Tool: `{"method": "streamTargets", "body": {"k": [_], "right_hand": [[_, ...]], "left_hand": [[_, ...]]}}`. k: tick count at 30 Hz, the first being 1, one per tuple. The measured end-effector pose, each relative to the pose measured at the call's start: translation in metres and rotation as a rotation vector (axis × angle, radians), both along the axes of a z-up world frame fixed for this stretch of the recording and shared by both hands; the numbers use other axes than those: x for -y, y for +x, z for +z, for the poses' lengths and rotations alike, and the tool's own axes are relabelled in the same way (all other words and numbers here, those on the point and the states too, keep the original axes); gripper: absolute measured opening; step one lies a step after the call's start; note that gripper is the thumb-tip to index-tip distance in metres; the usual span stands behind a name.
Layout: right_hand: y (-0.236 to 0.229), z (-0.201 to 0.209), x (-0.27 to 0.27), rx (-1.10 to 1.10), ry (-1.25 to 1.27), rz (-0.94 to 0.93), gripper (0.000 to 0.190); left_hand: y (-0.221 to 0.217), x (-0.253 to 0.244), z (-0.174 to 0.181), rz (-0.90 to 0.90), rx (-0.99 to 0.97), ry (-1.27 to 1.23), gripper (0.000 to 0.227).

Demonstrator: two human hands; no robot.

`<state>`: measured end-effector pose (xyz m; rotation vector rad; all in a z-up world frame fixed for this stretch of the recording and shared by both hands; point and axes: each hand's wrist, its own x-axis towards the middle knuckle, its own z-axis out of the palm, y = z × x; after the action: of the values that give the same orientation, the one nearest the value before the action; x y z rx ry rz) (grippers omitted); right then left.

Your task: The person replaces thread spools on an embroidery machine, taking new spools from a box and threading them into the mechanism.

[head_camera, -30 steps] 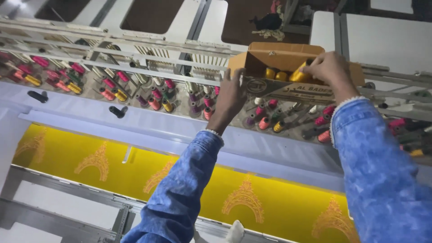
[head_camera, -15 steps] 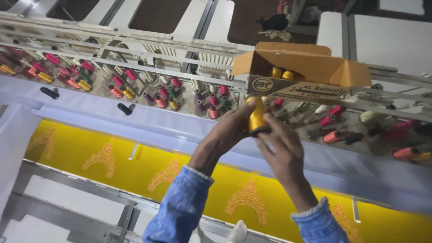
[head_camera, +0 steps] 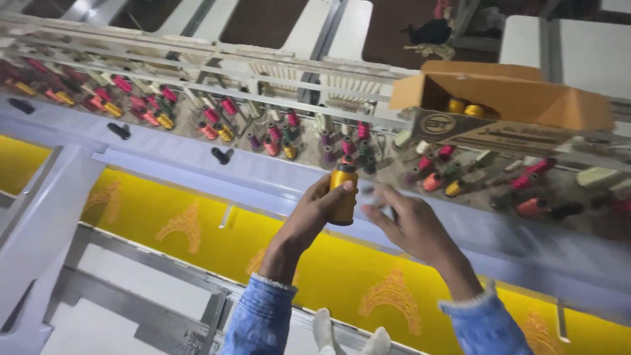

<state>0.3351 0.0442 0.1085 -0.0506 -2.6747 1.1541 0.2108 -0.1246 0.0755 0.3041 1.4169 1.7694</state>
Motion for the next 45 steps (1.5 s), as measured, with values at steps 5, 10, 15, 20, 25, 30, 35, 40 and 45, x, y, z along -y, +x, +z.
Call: {"method": "streamTargets", "body": {"k": [5,10,15,20,25,30,35,40,45], "right_hand": [[0.015,0.007,0.018,-0.050,-0.323,0.037,0.022],[0.000,-0.063,0.031,-0.132,-0.624,-0.115,0.015],[0.007,-0.065,0.073,0.063,-0.405,0.002,0.024],[0.011,-0.060,0.046,0.072,-0.444,-0.064,0.023],[0.015,-0.143,0.032,-0.043,-0.823,-0.087,0.023],[0.017,-0.092,0.058,0.201,-0.626,0.024,0.027],[0.008,-0.094,0.020,0.214,-0.609,-0.011,0.029],[-0.003,-0.177,0.011,0.161,-0.722,-0.067,0.023],[-0.018,-0.231,0.022,0.205,-0.673,-0.049,0.025]], "left_hand": [[-0.009,0.027,-0.024,0.105,0.050,0.074,0.065],[-0.004,0.037,-0.078,0.070,0.171,0.175,0.056],[-0.004,0.046,-0.076,0.190,0.168,0.243,0.043],[-0.002,0.061,-0.050,-0.190,-0.376,0.014,0.033],[0.007,0.063,-0.051,-0.289,-0.193,0.132,0.053],[-0.011,0.052,-0.090,-0.089,-0.019,0.219,0.057],[-0.001,0.061,-0.061,-0.368,-0.198,0.037,0.053],[-0.021,0.040,-0.140,-0.240,-0.003,0.176,0.058],[-0.032,-0.015,-0.166,0.183,0.442,0.432,0.077]]}}
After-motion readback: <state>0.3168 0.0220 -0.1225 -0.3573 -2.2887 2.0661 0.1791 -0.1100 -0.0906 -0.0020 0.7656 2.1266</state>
